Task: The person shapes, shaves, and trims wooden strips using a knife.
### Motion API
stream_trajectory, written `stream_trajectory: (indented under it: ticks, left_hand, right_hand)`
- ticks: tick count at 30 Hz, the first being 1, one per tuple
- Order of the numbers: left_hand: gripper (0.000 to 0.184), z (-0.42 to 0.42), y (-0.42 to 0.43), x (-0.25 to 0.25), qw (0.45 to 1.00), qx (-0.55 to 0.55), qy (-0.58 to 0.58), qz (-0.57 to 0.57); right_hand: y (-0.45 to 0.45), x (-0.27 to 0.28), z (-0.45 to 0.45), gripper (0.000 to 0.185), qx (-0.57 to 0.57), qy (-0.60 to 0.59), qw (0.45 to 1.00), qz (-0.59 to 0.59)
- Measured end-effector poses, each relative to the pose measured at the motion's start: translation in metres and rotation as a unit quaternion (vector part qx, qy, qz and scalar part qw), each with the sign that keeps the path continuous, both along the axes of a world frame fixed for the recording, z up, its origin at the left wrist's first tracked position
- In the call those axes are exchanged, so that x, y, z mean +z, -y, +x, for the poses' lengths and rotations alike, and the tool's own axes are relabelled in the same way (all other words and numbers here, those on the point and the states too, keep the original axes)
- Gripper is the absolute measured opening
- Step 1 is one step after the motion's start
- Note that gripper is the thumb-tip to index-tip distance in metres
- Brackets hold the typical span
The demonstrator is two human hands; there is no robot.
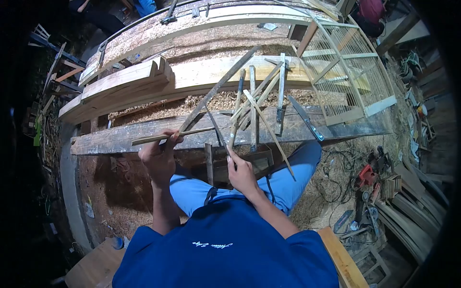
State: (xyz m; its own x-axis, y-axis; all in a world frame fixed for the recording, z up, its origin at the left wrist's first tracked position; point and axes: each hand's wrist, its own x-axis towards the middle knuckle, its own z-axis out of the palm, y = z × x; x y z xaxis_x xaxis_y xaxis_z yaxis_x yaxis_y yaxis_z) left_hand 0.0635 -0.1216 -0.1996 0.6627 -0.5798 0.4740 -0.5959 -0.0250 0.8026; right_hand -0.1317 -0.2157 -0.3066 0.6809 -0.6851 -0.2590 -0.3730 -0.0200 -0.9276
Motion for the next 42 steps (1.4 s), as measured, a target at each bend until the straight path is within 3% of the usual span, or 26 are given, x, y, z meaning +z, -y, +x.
stream_trajectory:
  ticks: [1,2,10,11,12,20,24,27,32,36,40,42]
  left_hand:
    - [0.007,0.0,0.001,0.003,1.0,0.002,0.022,0.016]
    - [0.006,0.0,0.002,0.005,0.998,0.007,0.045,0.03]
    - [0.008,0.007,-0.001,0.001,0.998,0.054,0.02,0.02]
    - [0.01,0.008,-0.001,0.006,0.996,0.044,0.067,0.026]
    - [0.012,0.01,-0.001,0.011,0.992,0.036,0.115,0.036]
    - [0.015,0.011,0.005,0.015,0.992,0.026,0.123,0.027]
    - [0.014,0.004,0.014,0.013,0.99,0.044,0.134,0.009]
    - [0.014,0.001,0.015,0.007,0.99,0.05,0.132,-0.003]
    - [0.013,-0.003,0.014,0.003,0.99,0.07,0.124,0.004]
    - [0.009,-0.003,0.01,-0.003,0.991,0.068,0.117,0.004]
    - [0.008,0.0,0.009,-0.001,0.993,0.05,0.103,-0.006]
    - [0.008,0.002,0.008,0.002,0.994,0.056,0.097,0.01]
  right_hand:
    - [-0.004,-0.019,0.001,0.042,-0.014,0.034,0.995,-0.097]
    - [-0.005,-0.024,-0.001,0.042,-0.01,0.035,0.994,-0.102]
    - [-0.007,-0.024,-0.004,0.042,-0.023,0.048,0.998,0.02]
    - [-0.007,-0.025,-0.004,0.043,-0.025,0.075,0.996,0.041]
    - [-0.007,-0.026,-0.005,0.043,-0.009,0.077,0.996,0.041]
    - [-0.014,-0.008,-0.003,0.044,0.004,0.082,0.996,0.046]
    - [-0.015,0.032,0.003,0.046,0.019,0.064,0.998,-0.015]
    - [-0.019,0.054,0.009,0.047,0.049,0.151,0.981,-0.111]
    - [-0.025,0.024,0.011,0.045,-0.007,0.096,0.994,-0.055]
    - [-0.021,0.032,0.017,0.044,-0.004,0.061,0.997,-0.048]
    - [-0.025,0.026,0.01,0.043,0.015,0.12,0.977,-0.178]
    - [-0.02,0.022,0.011,0.042,0.012,-0.038,0.999,-0.018]
